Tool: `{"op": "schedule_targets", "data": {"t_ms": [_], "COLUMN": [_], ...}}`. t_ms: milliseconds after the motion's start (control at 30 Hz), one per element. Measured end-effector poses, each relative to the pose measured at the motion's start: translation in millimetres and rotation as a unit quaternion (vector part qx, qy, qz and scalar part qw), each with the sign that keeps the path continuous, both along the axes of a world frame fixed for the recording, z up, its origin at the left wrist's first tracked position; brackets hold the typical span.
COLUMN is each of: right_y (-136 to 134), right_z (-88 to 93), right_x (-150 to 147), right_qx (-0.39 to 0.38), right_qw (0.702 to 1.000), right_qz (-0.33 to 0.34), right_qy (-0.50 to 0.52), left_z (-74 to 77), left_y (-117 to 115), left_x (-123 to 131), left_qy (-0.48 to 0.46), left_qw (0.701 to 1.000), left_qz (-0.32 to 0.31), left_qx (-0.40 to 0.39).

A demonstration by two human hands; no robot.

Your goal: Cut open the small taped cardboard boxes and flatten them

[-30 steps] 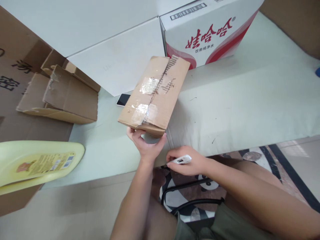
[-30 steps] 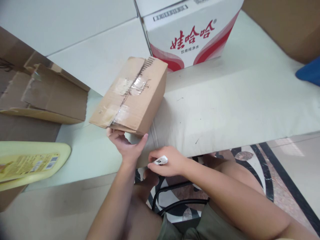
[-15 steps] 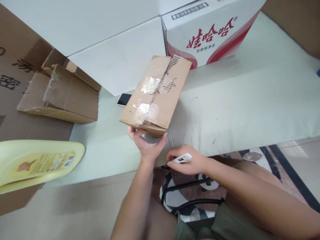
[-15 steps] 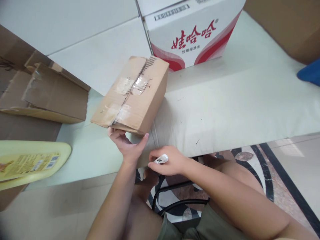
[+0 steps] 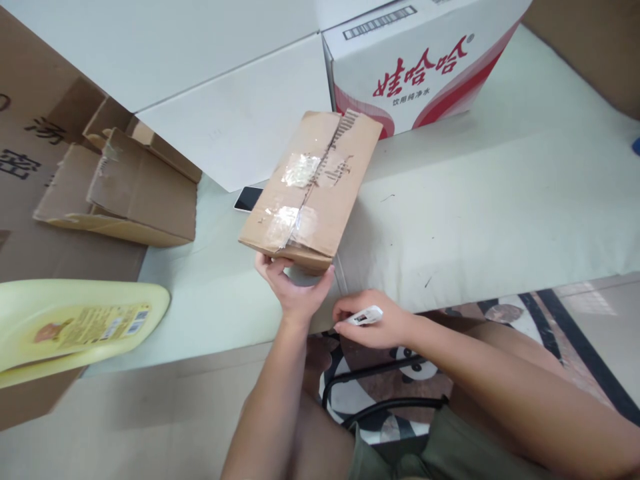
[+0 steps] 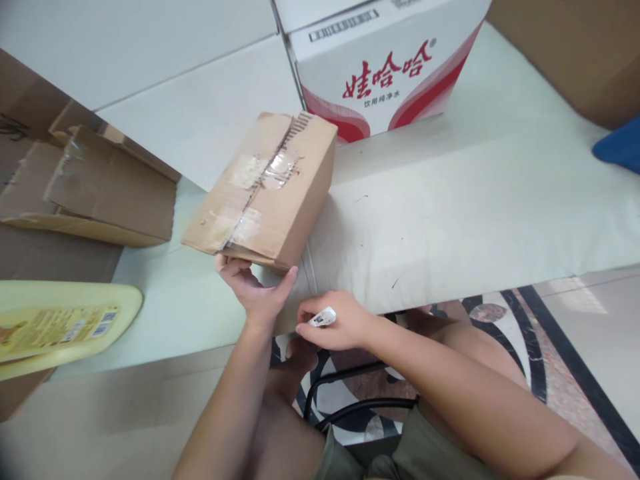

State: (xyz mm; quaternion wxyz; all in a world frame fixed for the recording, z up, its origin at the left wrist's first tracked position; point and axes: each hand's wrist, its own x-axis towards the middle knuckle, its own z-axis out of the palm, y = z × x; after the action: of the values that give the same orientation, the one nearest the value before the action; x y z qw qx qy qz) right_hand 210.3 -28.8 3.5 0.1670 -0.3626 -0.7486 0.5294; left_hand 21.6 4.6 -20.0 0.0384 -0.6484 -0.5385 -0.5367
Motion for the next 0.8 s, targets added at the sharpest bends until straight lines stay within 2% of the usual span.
{"op": "schedule_targets", "data": {"t_ms": [467, 800], "right_y": [-0.3, -5.0], "right_z": [1.5, -0.8], "right_x": [0.5, -2.0], "right_qx": [0.027, 0.113], "right_qw": [0.999, 0.989], "right_qz": [0.016, 0.067], "right_qy": [-0.021, -0.070], "left_z": [-1.4, -1.9], "left_y": [0.0, 0.7], "left_x": [-0.9, 7.6], "left_qy": [-0.006, -0.014], "left_qw": [1.000, 1.000], "left_qz": [-0.007, -0.007], "left_qx": [0.002, -0.006]}}
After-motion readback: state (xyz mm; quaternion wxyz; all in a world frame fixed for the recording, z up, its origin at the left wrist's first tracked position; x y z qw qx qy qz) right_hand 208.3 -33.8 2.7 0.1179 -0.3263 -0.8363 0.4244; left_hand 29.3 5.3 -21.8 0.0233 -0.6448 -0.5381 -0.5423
